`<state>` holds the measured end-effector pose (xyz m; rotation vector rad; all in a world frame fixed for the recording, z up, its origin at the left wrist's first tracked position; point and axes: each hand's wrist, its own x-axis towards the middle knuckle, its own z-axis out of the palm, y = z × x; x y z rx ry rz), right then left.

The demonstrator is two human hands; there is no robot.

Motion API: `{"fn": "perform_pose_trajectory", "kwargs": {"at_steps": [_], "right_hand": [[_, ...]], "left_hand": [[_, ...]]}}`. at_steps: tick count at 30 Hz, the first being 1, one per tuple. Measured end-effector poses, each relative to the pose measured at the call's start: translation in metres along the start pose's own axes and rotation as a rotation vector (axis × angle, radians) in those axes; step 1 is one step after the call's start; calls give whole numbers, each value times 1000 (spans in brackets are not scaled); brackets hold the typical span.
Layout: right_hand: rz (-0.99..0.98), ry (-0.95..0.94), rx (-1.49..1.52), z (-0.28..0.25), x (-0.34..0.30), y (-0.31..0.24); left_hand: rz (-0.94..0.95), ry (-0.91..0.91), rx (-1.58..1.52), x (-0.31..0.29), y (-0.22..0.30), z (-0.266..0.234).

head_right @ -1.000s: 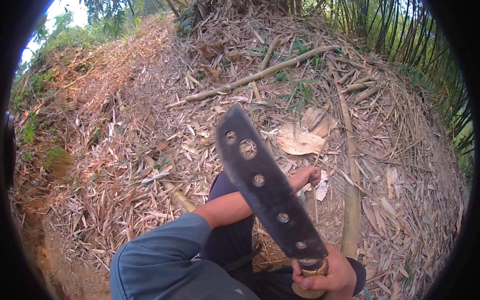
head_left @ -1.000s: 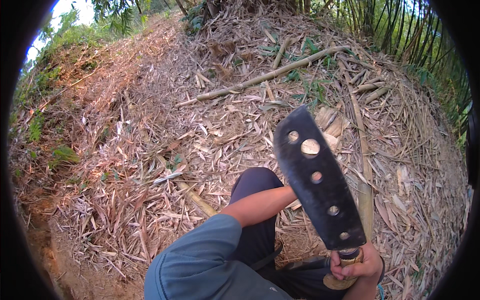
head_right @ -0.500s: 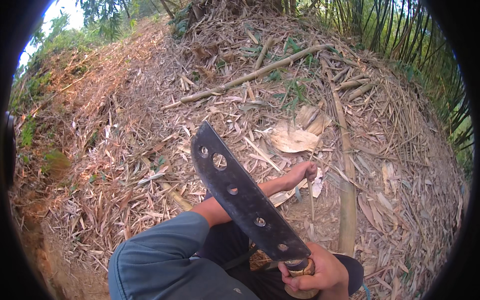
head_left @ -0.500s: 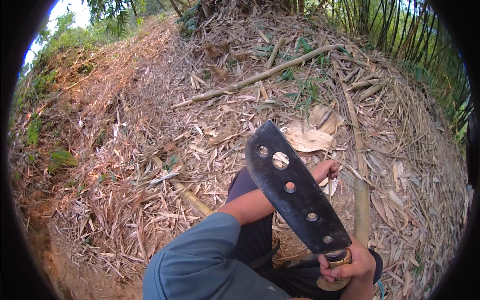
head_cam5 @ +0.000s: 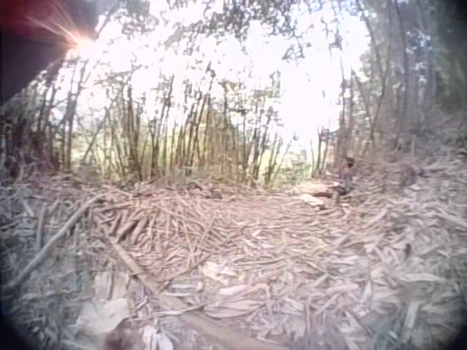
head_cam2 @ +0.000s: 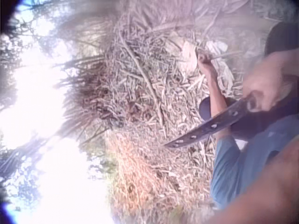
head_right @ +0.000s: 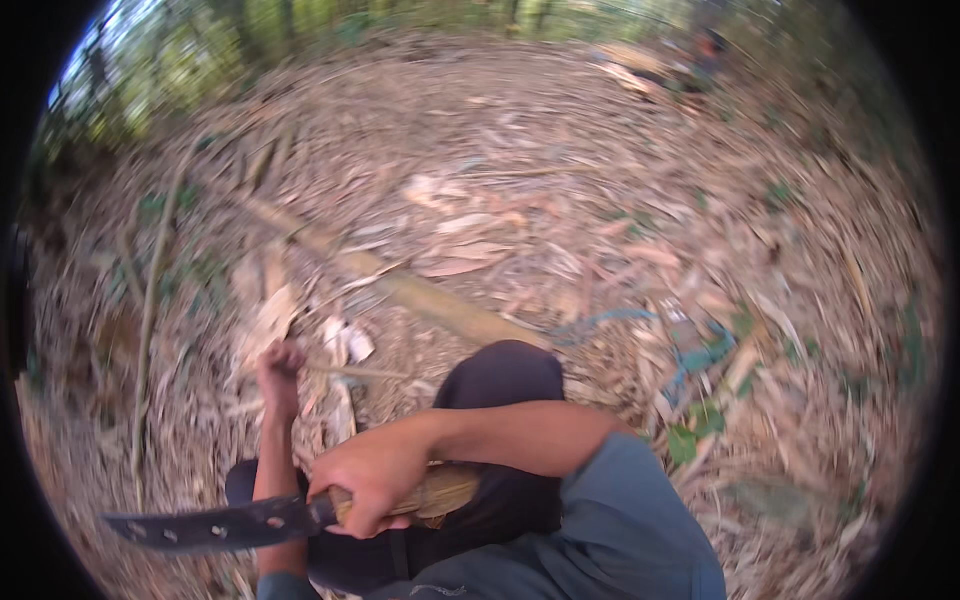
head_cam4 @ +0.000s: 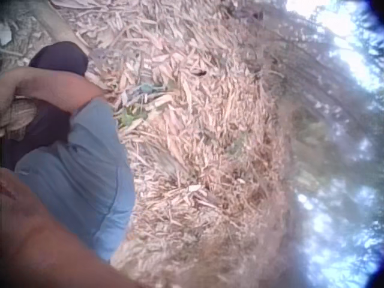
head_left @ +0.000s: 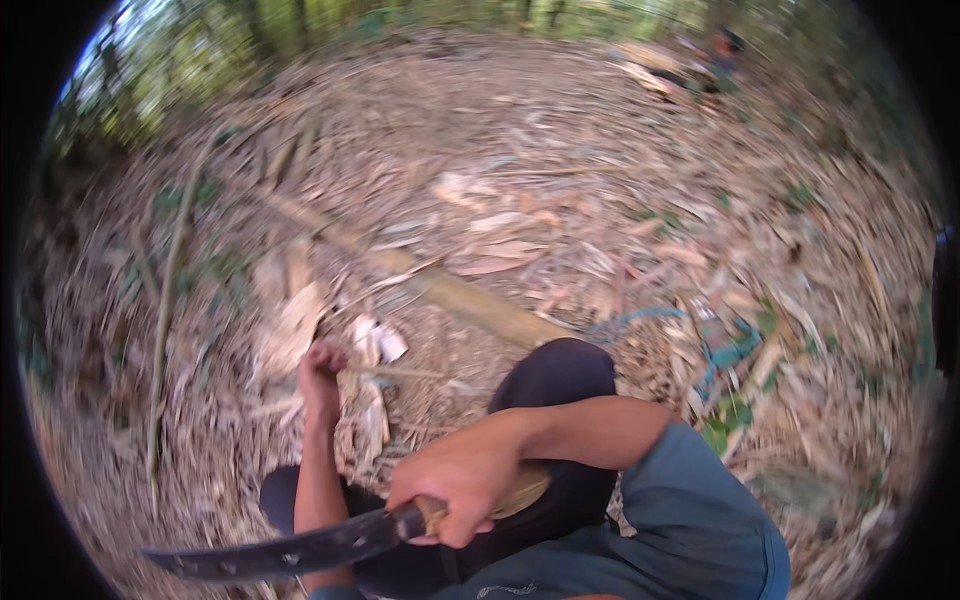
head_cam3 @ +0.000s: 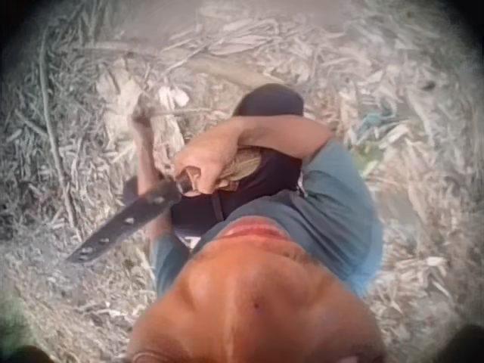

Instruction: The person sits on the ground in a bamboo grove and uses a machete to split a bamboo stalk into thin strips. The person repeatedly strikes the bamboo with the machete to separate it into smaller pieces.

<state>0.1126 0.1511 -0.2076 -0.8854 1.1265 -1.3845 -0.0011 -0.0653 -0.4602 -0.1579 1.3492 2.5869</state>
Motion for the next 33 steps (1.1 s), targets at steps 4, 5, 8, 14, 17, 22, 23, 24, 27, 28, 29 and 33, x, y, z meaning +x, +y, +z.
{"fn": "perform_pose_trajectory", "kwargs": {"at_steps": [4, 5, 8, 14, 17, 22, 23, 24, 27, 28, 29, 33], "right_hand": [[6, 73, 82, 4, -15, 8], [3, 99, 83, 5, -16, 9], [-7, 149, 112, 8, -10, 13], [-49, 195, 203, 6, -2, 16], [-22, 221, 238, 4, -3, 12], [-60, 224, 244, 0, -2, 15], [-58, 222, 250, 0, -2, 15], [-57, 220, 258, -1, -2, 17], [-52, 223, 265, -1, -1, 15], [-48, 226, 262, -1, -1, 14], [-43, 228, 272, 0, -1, 14], [-35, 232, 241, -2, 1, 18]], "left_hand": [[11, -96, -31, -9, 2, 18], [22, -89, -27, -9, 3, 19], [-9, -95, -65, -13, 9, 18], [1, -116, -49, -13, 11, 12], [10, -129, -33, -13, 15, 15], [2, -109, -57, -13, 15, 20], [-3, -107, -61, -13, 15, 20], [-7, -113, -62, -14, 15, 21], [-13, -132, -60, -15, 16, 23], [-11, -139, -55, -15, 16, 25], [-9, -145, -49, -16, 16, 26], [-7, -149, -55, -15, 15, 22]]}}
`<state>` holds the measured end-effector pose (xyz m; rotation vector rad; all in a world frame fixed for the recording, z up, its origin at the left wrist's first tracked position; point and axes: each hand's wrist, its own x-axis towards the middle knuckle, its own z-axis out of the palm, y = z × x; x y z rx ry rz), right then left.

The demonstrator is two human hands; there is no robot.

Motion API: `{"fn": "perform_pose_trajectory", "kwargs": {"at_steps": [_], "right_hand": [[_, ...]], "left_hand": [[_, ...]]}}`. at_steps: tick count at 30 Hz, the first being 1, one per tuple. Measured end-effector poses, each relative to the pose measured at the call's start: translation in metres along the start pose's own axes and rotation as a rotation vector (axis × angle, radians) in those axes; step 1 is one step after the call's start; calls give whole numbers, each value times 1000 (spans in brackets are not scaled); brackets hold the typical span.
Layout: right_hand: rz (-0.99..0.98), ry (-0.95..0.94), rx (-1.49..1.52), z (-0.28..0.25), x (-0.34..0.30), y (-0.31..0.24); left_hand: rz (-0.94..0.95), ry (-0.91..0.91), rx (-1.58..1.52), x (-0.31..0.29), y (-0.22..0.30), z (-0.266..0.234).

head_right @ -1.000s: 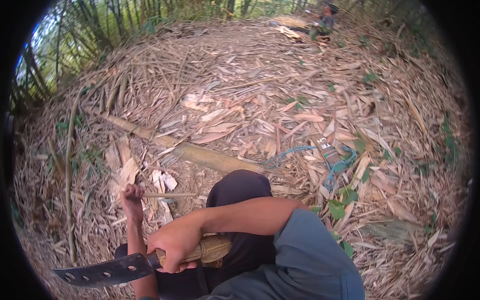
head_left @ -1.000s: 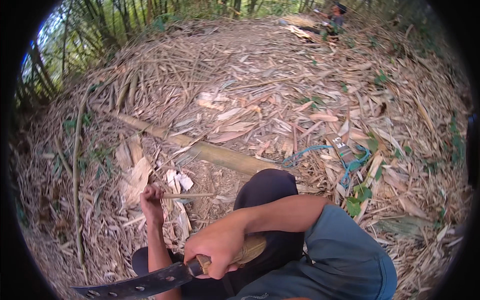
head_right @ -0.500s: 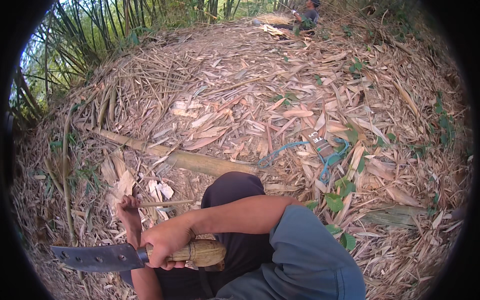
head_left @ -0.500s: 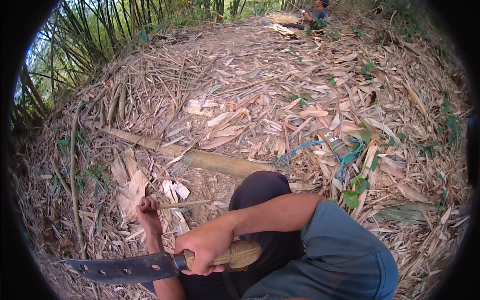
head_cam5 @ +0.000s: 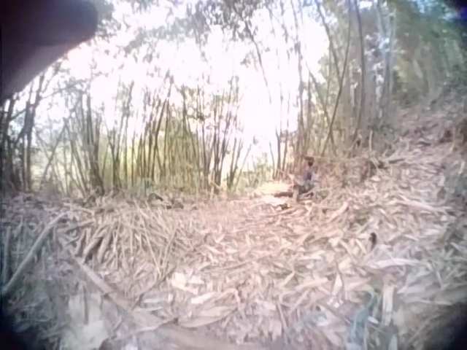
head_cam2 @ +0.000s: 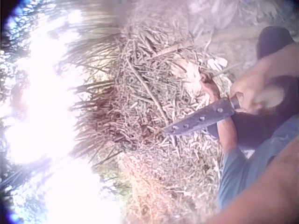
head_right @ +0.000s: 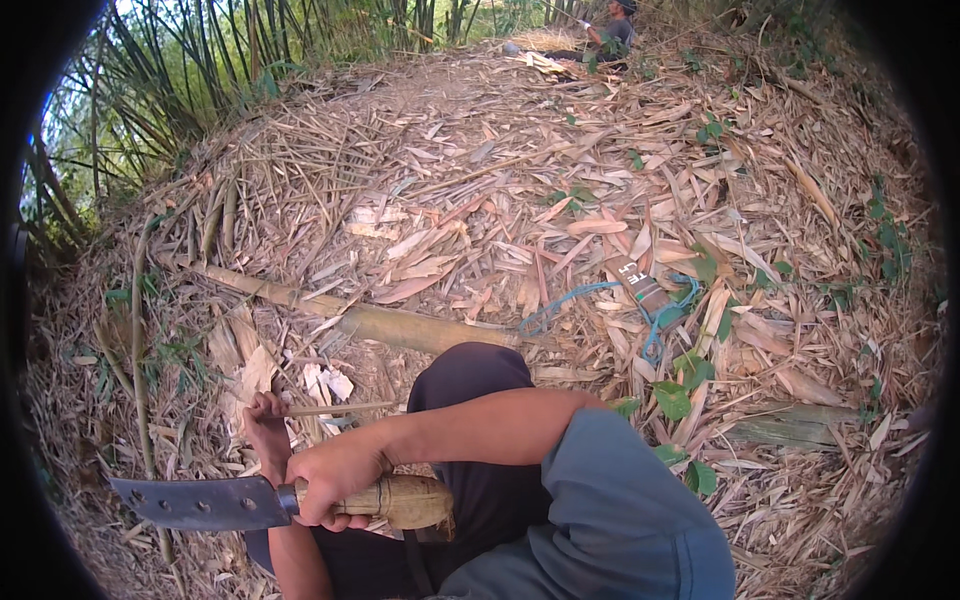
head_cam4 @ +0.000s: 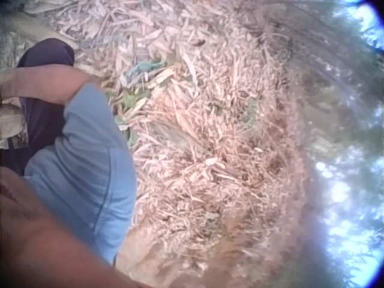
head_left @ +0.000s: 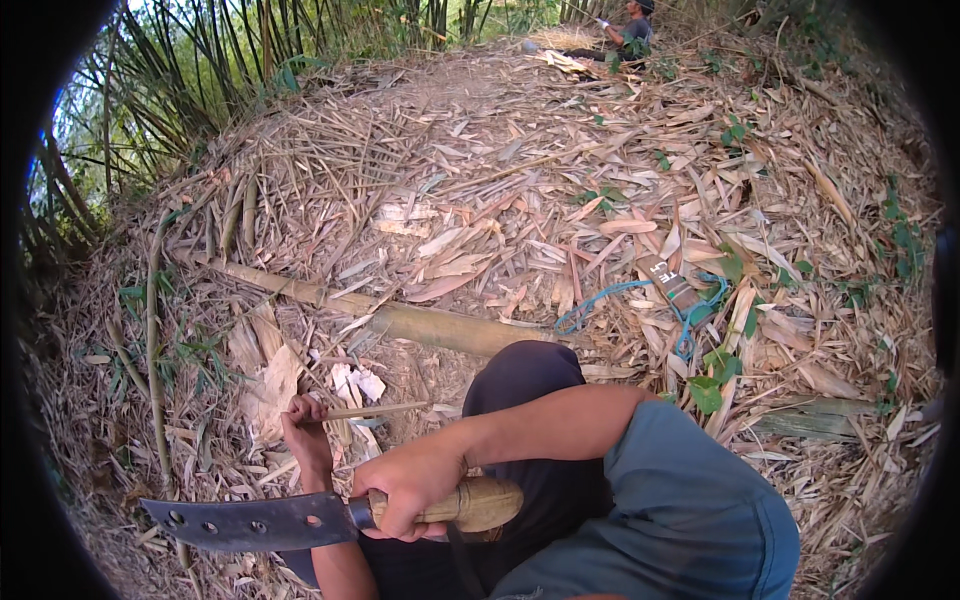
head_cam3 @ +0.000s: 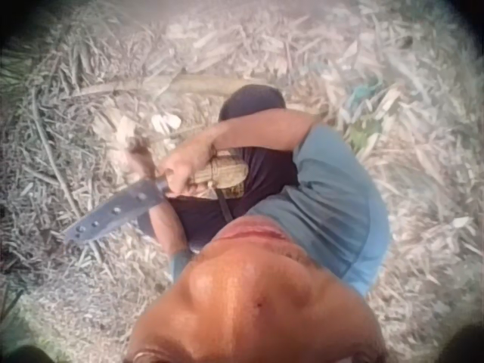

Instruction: The person sits on the ground in a bamboo grove and uses a machete to split a bamboo stalk into thin strips. The person repeatedly strikes the bamboo with the machete to separate it into smaller pieces.

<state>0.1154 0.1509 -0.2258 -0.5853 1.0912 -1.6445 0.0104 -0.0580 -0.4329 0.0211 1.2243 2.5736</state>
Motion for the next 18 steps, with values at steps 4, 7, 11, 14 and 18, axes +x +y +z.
{"fn": "perform_pose_trajectory", "kwargs": {"at_steps": [4, 7, 11, 14, 18], "right_hand": [[-3, 29, -6, 7, 1, 1], [8, 15, 19, 3, 2, 2], [-2, 22, 20, 4, 0, 2], [-22, 13, 13, 4, 1, 3], [-32, 14, -14, 4, -1, 4]], "left_hand": [[13, 6, 6, -2, -1, -7], [10, 4, 2, 1, -3, -6], [6, -4, -17, 2, -2, -4], [9, -9, -8, 2, -1, -5], [6, 12, 11, 1, -1, 2]]}}
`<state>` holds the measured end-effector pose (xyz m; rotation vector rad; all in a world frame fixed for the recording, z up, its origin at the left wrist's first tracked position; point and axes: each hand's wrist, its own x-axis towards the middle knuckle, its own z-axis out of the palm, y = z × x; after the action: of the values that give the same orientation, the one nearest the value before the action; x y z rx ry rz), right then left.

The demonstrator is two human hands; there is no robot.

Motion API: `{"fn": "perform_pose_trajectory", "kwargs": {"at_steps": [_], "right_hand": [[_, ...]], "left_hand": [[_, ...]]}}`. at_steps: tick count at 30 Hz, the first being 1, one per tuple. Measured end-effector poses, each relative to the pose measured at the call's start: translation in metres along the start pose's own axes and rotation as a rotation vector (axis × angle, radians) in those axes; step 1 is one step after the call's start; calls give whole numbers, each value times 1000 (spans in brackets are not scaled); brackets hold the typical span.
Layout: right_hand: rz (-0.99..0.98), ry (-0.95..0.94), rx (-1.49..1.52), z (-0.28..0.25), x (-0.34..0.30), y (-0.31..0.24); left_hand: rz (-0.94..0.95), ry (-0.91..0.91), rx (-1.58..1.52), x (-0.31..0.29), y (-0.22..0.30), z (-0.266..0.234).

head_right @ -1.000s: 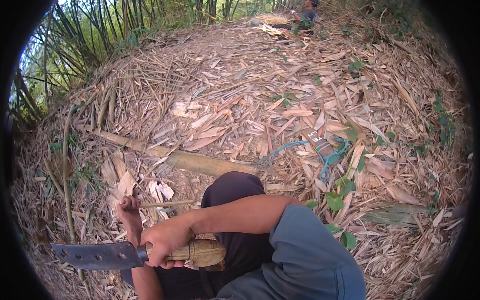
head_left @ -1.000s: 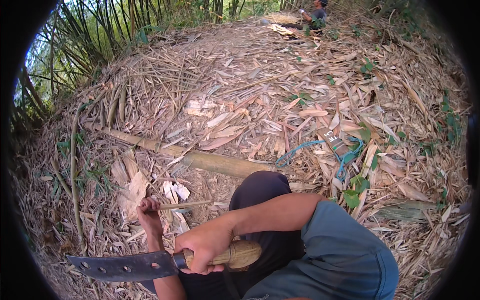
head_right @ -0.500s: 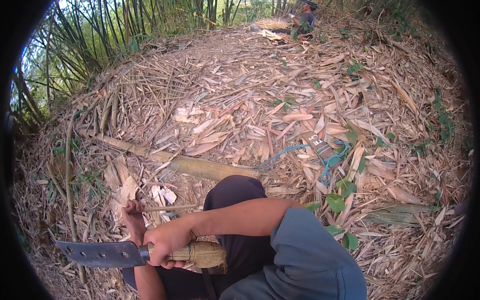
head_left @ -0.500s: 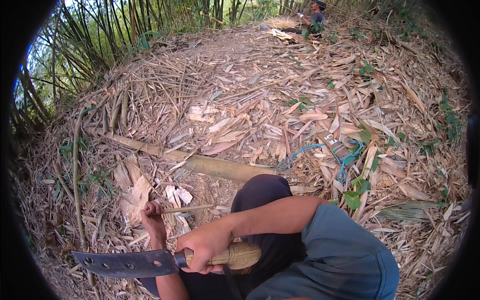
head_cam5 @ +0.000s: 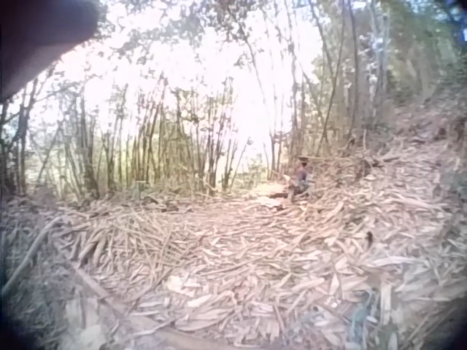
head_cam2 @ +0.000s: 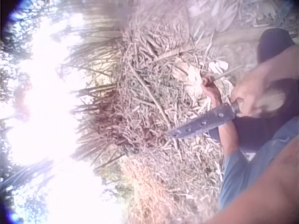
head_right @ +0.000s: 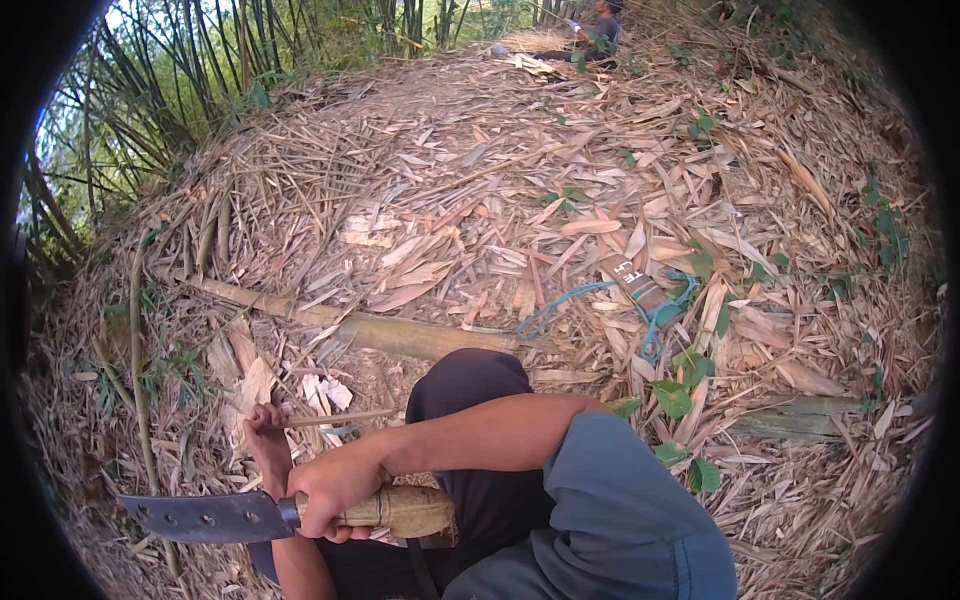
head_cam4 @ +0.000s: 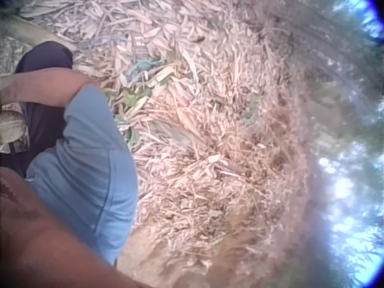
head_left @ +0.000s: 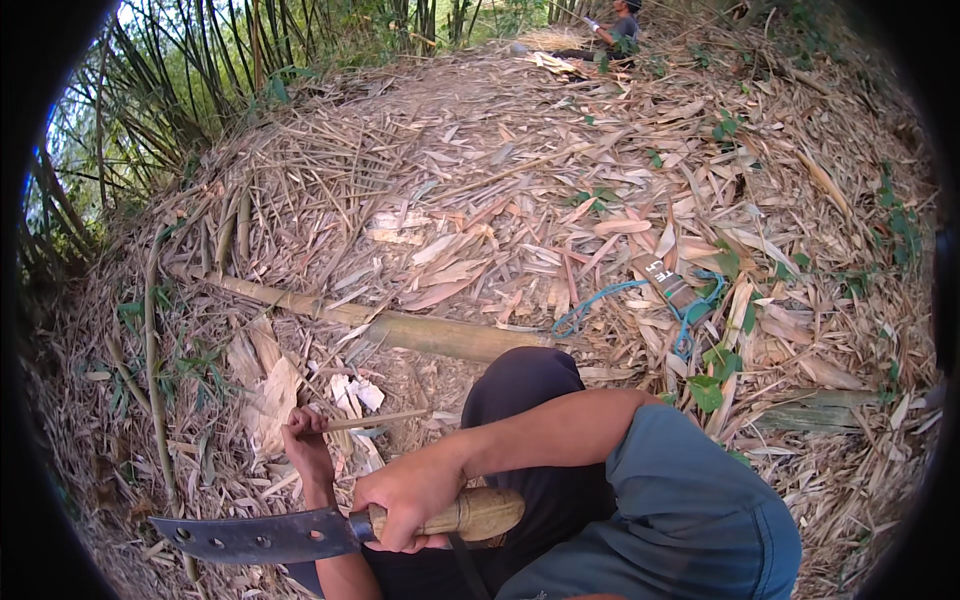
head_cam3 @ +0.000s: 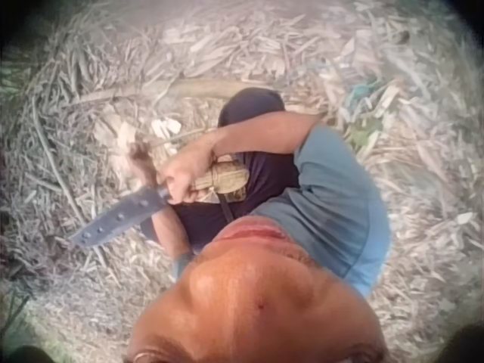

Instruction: The person sits on the ground in a bamboo grove and uses a machete to split a bamboo stalk into thin strips. The person repeatedly strikes the bamboo with the machete to separate it into smaller pieces.

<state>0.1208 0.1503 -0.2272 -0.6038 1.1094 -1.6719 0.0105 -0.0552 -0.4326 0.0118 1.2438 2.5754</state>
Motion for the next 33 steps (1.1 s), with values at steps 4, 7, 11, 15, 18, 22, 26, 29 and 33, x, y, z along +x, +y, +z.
{"fn": "perform_pose_trajectory", "kwargs": {"at_steps": [4, 7, 11, 15, 18, 22, 26, 29, 33], "right_hand": [[-4, 2, -1, 0, -1, 0], [-17, -3, -26, 0, -1, 2], [-16, 8, -20, 0, -2, -1], [4, 27, -20, 2, -5, -2], [12, 37, -14, 3, -6, -3], [-8, 23, -16, 3, -6, -2], [4, 27, -25, 3, -7, -4], [19, 39, -21, 4, -7, -2], [22, 36, 1, 4, -7, -1]], "left_hand": [[5, 2, 0, 0, 1, 0], [1, -10, -1, 2, -2, -2], [-7, 14, -5, 1, -1, -4], [-3, -6, -5, 2, -2, -4], [-6, -1, -8, 1, -1, 0], [-10, -2, -6, 1, 0, 1], [-8, 19, 12, 0, 1, 2], [-5, -5, 16, 1, -1, 1], [-8, -16, 6, 1, 0, 0]]}}
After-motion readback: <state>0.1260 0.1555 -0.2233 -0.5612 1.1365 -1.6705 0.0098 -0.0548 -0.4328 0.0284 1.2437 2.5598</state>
